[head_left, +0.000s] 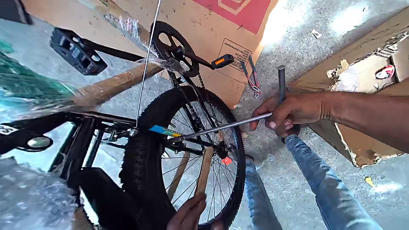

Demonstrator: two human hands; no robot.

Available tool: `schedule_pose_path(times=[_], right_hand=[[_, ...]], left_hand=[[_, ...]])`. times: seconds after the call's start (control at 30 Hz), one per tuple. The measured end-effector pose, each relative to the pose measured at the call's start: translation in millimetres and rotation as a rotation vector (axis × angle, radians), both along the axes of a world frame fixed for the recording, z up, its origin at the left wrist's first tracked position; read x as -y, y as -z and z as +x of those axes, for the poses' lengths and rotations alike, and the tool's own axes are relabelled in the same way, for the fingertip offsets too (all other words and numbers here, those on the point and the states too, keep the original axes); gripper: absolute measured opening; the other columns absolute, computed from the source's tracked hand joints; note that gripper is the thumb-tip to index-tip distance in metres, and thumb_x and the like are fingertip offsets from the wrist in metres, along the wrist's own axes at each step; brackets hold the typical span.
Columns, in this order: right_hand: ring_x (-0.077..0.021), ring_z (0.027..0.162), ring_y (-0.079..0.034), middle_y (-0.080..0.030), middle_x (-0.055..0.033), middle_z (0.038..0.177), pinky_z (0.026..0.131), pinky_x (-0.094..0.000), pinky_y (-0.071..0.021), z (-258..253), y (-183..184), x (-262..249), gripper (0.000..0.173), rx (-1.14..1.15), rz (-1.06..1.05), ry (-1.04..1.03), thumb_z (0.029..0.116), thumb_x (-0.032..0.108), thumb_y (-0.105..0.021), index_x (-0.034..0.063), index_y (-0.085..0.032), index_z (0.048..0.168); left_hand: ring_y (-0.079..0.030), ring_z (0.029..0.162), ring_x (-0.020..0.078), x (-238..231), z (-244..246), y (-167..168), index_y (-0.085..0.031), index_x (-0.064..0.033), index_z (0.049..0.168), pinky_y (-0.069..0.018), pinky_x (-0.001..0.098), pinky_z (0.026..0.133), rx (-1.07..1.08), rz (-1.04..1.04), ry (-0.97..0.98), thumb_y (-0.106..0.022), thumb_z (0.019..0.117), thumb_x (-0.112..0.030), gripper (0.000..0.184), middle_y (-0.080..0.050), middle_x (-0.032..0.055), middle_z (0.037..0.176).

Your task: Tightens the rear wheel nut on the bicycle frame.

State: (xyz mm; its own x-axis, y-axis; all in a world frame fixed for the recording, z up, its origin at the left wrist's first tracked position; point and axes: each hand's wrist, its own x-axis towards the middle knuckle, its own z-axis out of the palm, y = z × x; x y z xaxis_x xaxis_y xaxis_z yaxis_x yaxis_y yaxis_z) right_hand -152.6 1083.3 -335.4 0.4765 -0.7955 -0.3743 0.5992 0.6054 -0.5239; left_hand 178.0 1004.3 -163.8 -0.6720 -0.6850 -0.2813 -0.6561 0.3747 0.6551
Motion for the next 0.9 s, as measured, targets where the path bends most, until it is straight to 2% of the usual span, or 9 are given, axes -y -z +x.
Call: schedule_pose_path(times=[0.07, 0.13, 0.17, 0.27, 0.37, 0.43, 0.5, 0.73, 0.9], right_hand=[[-0.0004, 0.043, -0.042, -0.042, 0.0068, 0.054, 0.042, -0.0172, -0.0421, -6, -2, 8, 0.027, -0.081, -0.021, -0.042, 0.0996, 0.007, -0.045, 0.0024, -0.068, 0.113], [-0.001, 0.041, -0.04, -0.038, 0.0064, 0.053, 0.042, -0.0173, -0.0404, -12, -10, 15, 0.026, -0.175, -0.035, -0.092, 0.1066, 0.013, -0.044, 0.0026, -0.067, 0.11], [-0.0014, 0.041, -0.039, -0.038, 0.006, 0.053, 0.042, -0.0174, -0.0403, -14, -15, 18, 0.026, -0.206, -0.031, -0.108, 0.1078, 0.015, -0.044, 0.003, -0.067, 0.108], [-0.002, 0.042, -0.04, -0.038, 0.0054, 0.053, 0.043, -0.0175, -0.039, -11, -23, 16, 0.026, -0.239, -0.008, -0.101, 0.1084, 0.014, -0.044, 0.0037, -0.067, 0.104], [-0.0029, 0.044, -0.041, -0.042, 0.0042, 0.056, 0.044, -0.018, -0.038, -1, -19, 7, 0.025, -0.248, -0.049, -0.054, 0.1083, 0.014, -0.045, 0.0037, -0.067, 0.104], [-0.0033, 0.044, -0.042, -0.044, 0.0034, 0.057, 0.043, -0.0183, -0.0376, 5, -11, 3, 0.026, -0.269, -0.114, -0.008, 0.108, 0.015, -0.046, 0.0031, -0.068, 0.104], [-0.0035, 0.044, -0.043, -0.044, 0.004, 0.056, 0.042, -0.0185, -0.0375, 5, -5, 2, 0.027, -0.304, -0.19, 0.014, 0.1081, 0.016, -0.045, 0.0035, -0.068, 0.101], [-0.0053, 0.045, -0.045, -0.047, 0.0015, 0.057, 0.043, -0.0191, -0.0399, 3, -4, 1, 0.023, -0.392, -0.319, 0.008, 0.1079, 0.014, -0.049, 0.0024, -0.066, 0.099], [-0.0035, 0.046, -0.043, -0.047, 0.0022, 0.059, 0.041, -0.0174, -0.036, 2, -4, 3, 0.019, -0.428, -0.371, -0.004, 0.1068, 0.013, -0.052, 0.0027, -0.065, 0.098]], left_hand=[[-0.055, 0.13, 0.0121, -14, -14, 33, -0.058, -0.0082, 0.135, -0.048, 0.0379, 0.109, -0.074, 0.187, -0.3, -0.05, 0.1057, -0.046, 0.049, -0.059, -0.0014, 0.138], [-0.057, 0.125, 0.0121, -5, -25, 62, -0.048, 0.0006, 0.139, -0.0498, 0.0361, 0.105, -0.133, 0.228, -0.663, -0.045, 0.107, -0.031, 0.045, -0.057, 0.0019, 0.135], [-0.06, 0.12, 0.0126, 7, -30, 75, -0.045, 0.0, 0.141, -0.0519, 0.0356, 0.101, -0.136, 0.229, -0.857, -0.039, 0.1073, -0.028, 0.044, -0.058, 0.0038, 0.133], [-0.058, 0.123, 0.0177, 51, -39, 95, -0.038, -0.0047, 0.146, -0.0485, 0.0386, 0.102, -0.126, 0.349, -1.186, -0.029, 0.1103, -0.044, 0.054, -0.053, 0.0094, 0.14], [-0.05, 0.137, 0.0244, 78, -48, 107, -0.029, -0.0108, 0.156, -0.0447, 0.0457, 0.109, -0.176, 0.501, -1.226, -0.023, 0.1073, -0.058, 0.068, -0.045, 0.0117, 0.154], [-0.044, 0.142, 0.0267, 89, -54, 118, -0.029, -0.0159, 0.155, -0.0417, 0.0526, 0.111, -0.245, 0.517, -1.246, -0.024, 0.1075, -0.053, 0.061, -0.041, 0.0091, 0.156], [-0.05, 0.135, 0.0253, 96, -57, 130, -0.04, -0.0168, 0.145, -0.0432, 0.054, 0.107, -0.316, 0.469, -1.282, -0.028, 0.1071, -0.045, 0.049, -0.051, 0.0066, 0.145], [-0.065, 0.111, 0.0276, 93, -67, 139, -0.053, -0.0089, 0.128, -0.0549, 0.0495, 0.093, -0.369, 0.283, -1.357, -0.036, 0.1084, -0.034, 0.036, -0.063, 0.0125, 0.12], [-0.064, 0.112, 0.0271, 94, -69, 140, -0.053, -0.0081, 0.127, -0.0542, 0.0491, 0.093, -0.372, 0.262, -1.369, -0.036, 0.108, -0.033, 0.035, -0.062, 0.0127, 0.119]])
